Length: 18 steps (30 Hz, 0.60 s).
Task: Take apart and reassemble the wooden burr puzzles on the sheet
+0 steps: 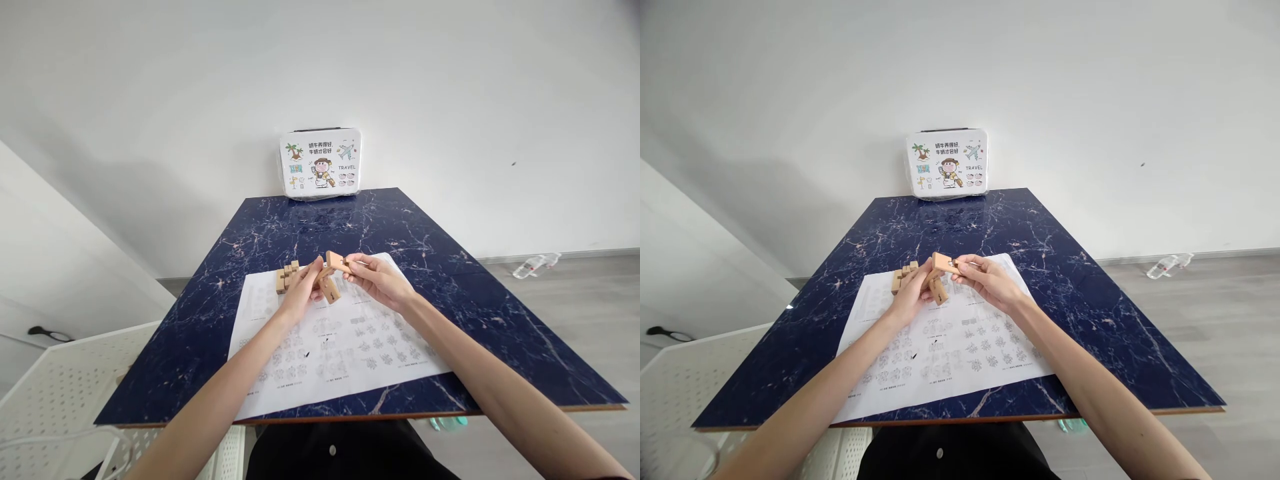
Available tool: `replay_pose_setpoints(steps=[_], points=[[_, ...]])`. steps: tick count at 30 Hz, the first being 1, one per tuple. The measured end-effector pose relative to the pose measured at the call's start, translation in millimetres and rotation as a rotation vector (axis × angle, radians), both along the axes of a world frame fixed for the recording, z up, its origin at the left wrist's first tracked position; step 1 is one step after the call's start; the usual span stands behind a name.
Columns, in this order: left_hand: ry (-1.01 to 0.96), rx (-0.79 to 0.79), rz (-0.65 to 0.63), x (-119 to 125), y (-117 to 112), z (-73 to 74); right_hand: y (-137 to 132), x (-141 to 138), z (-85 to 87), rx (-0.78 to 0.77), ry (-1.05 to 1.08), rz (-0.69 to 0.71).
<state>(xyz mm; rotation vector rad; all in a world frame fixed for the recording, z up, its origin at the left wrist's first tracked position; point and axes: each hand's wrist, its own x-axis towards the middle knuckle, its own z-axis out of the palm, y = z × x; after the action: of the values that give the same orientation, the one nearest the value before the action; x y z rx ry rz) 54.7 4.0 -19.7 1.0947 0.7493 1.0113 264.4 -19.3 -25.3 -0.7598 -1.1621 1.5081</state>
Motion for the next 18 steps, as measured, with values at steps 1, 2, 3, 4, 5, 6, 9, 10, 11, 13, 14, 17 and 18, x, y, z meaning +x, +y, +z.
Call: replay_pose_setpoints(steps=[1, 2, 3, 4, 5, 6, 9, 10, 11, 13, 14, 17, 18], points=[[0.015, 0.012, -0.005, -0.2, -0.1, -1.1, -1.0, -0.8, 0.3, 0.000, -0.003, 0.006], [0.032, 0.022, -0.009, -0.5, -0.3, -2.0, -1.7, -1.3, 0.4, 0.002, 0.000, 0.016], [0.051, 0.029, -0.014, -1.0, -0.5, -2.6, -2.3, -1.6, 0.5, 0.004, 0.005, 0.024], [0.068, 0.032, -0.016, -1.5, -0.9, -2.8, -2.6, -1.7, 0.5, 0.005, 0.011, 0.031], [0.080, 0.032, -0.016, -1.9, -1.3, -2.5, -2.8, -1.6, 0.6, 0.006, 0.015, 0.036], [0.086, 0.029, -0.014, -2.2, -1.8, -1.9, -2.8, -1.3, 0.7, 0.008, 0.016, 0.038], [0.071, 0.022, -0.017, -2.1, -3.8, 1.0, -2.5, -0.4, 1.3, 0.012, 0.007, 0.036], [0.058, 0.019, -0.028, -1.9, -4.4, 1.9, -2.5, -0.4, 1.6, 0.010, 0.005, 0.038], [0.045, 0.016, -0.042, -1.6, -5.1, 2.7, -2.5, -0.7, 1.9, 0.007, 0.003, 0.044], [0.024, 0.013, -0.067, -1.3, -6.1, 3.6, -3.0, -2.2, 2.3, 0.000, -0.006, 0.068], [0.021, 0.017, -0.078, -1.3, -6.4, 3.8, -3.4, -3.5, 2.4, 0.000, -0.013, 0.085], [0.036, 0.026, -0.108, -2.3, -7.0, 3.8, -5.5, -8.7, 2.6, 0.010, -0.055, 0.127], [0.036, 0.012, -0.113, -2.7, -7.1, 3.6, -6.2, -10.4, 2.6, 0.019, -0.080, 0.128]])
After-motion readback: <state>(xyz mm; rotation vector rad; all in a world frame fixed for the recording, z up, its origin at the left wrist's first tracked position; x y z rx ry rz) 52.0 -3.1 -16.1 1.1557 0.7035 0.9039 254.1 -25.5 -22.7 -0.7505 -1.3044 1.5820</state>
